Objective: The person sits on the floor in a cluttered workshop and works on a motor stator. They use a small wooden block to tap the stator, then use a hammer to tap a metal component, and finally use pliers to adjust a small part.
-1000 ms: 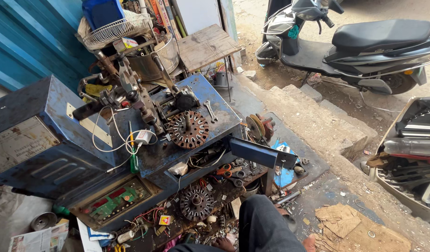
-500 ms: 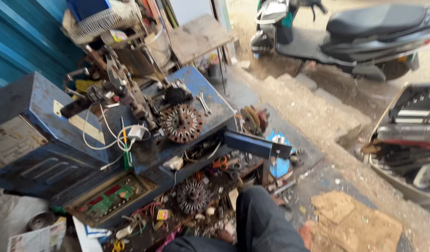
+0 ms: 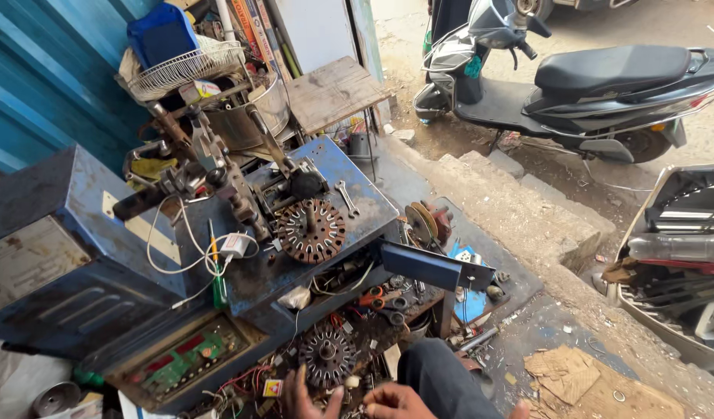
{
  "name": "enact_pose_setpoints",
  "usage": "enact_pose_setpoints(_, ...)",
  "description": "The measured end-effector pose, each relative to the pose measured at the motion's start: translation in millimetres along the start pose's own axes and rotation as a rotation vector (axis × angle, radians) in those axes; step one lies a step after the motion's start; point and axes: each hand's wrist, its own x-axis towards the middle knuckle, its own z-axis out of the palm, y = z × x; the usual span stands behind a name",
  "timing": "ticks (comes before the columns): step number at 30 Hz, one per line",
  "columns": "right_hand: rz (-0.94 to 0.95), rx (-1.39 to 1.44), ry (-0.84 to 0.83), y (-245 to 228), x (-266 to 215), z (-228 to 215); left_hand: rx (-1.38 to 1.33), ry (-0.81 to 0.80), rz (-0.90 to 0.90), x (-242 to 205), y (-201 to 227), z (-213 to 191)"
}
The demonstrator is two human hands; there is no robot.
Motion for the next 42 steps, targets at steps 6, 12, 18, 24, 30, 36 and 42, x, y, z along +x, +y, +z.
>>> enact_pose_setpoints(6, 0.264, -0.506, 0.181, -1, 54, -4, 0.293, -0.086, -0.388, 36, 19, 42)
enact_pose_setpoints(12, 0.386, -0.612, 0.144, 45, 73, 10, 0.626, -0.391, -0.504, 77, 45, 19)
enact_pose_setpoints(18, 0.43, -0.651, 0.153, 46, 66, -15, 0.525, -0.247, -0.259, 76, 32, 32)
enact_pose_setpoints(24, 0.291, -0.249, 0.334, 15, 44, -4, -0.054, -0.105, -0.513, 32, 13, 37)
enact_pose_setpoints(30, 0.39, 0.957, 0.179, -33, 5, 34, -0.577, -0.233, -0.689, -9, 9, 44)
enact_pose_setpoints(36, 0.053, 0.943, 0.157, -53, 0, 21, -0.64, -0.587, -0.637, -33, 22, 90)
enact_pose_setpoints(42, -0.027, 0.966, 0.139, -66, -13, 3, -0.595, -0.525, -0.492, -54, 29, 99)
